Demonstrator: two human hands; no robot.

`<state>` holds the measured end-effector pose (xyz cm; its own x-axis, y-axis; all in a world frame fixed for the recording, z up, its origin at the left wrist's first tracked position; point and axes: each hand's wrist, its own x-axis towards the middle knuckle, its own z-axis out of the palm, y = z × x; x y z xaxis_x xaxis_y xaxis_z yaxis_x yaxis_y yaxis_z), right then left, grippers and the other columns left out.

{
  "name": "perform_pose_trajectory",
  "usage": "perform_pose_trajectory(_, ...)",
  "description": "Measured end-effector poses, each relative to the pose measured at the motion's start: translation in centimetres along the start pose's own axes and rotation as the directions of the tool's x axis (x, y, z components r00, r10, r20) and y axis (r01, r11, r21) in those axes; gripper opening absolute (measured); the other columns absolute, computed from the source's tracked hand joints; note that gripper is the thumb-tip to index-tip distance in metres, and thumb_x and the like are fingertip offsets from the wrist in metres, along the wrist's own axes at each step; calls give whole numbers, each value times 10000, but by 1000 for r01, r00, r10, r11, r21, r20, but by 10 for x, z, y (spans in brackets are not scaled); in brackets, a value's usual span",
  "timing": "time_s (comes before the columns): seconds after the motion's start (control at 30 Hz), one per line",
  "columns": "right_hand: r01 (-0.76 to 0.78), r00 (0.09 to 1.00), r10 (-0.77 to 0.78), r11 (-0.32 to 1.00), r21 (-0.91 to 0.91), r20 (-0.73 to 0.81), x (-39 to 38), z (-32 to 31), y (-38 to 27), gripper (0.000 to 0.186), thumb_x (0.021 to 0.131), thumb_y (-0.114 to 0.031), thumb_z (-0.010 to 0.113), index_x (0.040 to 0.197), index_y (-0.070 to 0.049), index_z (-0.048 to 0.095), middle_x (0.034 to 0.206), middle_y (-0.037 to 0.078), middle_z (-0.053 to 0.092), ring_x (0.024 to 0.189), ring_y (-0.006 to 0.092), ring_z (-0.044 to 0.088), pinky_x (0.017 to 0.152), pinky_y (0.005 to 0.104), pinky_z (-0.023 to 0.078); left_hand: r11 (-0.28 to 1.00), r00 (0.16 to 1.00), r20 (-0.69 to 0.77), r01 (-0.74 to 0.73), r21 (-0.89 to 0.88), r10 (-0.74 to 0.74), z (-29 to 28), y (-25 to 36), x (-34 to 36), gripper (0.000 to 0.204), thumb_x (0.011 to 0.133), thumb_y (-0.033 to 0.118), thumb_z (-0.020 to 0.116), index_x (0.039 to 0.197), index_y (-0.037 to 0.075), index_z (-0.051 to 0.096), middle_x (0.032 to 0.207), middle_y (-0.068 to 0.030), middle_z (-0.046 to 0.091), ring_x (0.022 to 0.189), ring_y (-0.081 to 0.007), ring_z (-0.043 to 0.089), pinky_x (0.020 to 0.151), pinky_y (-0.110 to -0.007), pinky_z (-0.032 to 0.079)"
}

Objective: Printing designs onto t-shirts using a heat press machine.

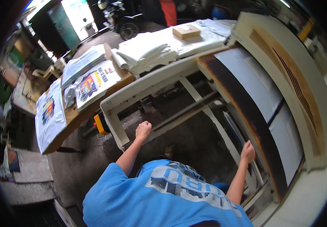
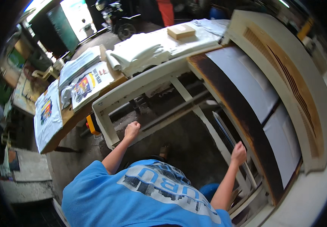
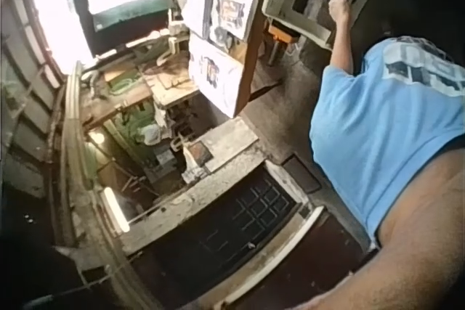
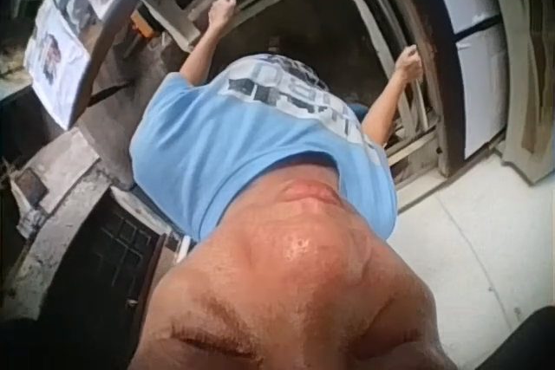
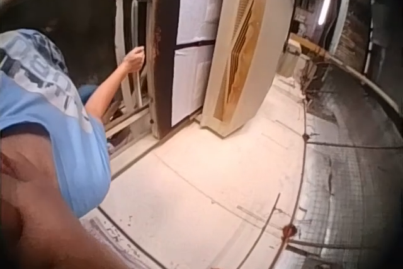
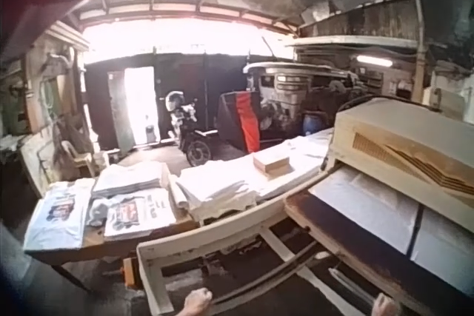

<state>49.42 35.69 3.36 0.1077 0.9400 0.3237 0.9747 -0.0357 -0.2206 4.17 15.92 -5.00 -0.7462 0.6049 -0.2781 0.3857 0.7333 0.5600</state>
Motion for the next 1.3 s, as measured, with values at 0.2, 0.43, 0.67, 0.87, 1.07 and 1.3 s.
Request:
perform_pose_trajectory(0.2,-100,989,114,984,-150,90,66,27,33,470,861,-413,297,826,-94,641,808,167,615,757,393,564,633,501,430,996,996,11,87,-23,-86,-9,20,-10,323,731,271,396,862,82,623,883,-175,602,850,-342,571,772,-413,446)
perform_pose_trajectory(0.43,-88,989,109,977,-195,100,142,50,51,487,838,-387,258,839,-89,644,831,157,622,778,383,570,666,489,437,982,980,-61,190,-26,-191,-5,20,-10,305,703,270,435,866,101,628,880,-158,610,849,-316,578,763,-398,455)
perform_pose_trajectory(0.67,-153,978,181,959,-239,100,218,79,79,494,843,-396,251,851,-99,646,847,156,624,787,369,574,712,492,435,952,942,-144,307,2,-303,2,27,-12,288,719,278,447,890,133,628,898,-134,616,857,-309,584,750,-409,459)
perform_pose_trajectory(0.87,-26,992,51,977,-211,113,279,99,106,519,870,-445,247,883,-121,652,873,126,630,824,351,576,739,477,440,980,954,-267,170,108,-136,36,47,-10,381,822,353,349,810,96,630,813,-151,616,791,-311,589,719,-427,448)
perform_pose_trajectory(1.07,-97,975,128,980,-173,180,347,124,129,599,862,-507,212,935,-92,637,931,126,618,888,348,557,782,461,424,931,947,-243,268,248,-208,45,55,-10,501,846,392,298,763,50,653,796,-170,622,780,-293,599,727,-409,358)
perform_pose_trajectory(1.3,-107,940,165,974,-200,299,425,160,159,634,846,-548,201,1102,-88,554,1113,136,542,1047,346,479,904,458,341,885,934,-264,322,336,-240,50,60,-8,490,858,367,278,815,53,652,867,-147,626,863,-268,588,806,-416,330)
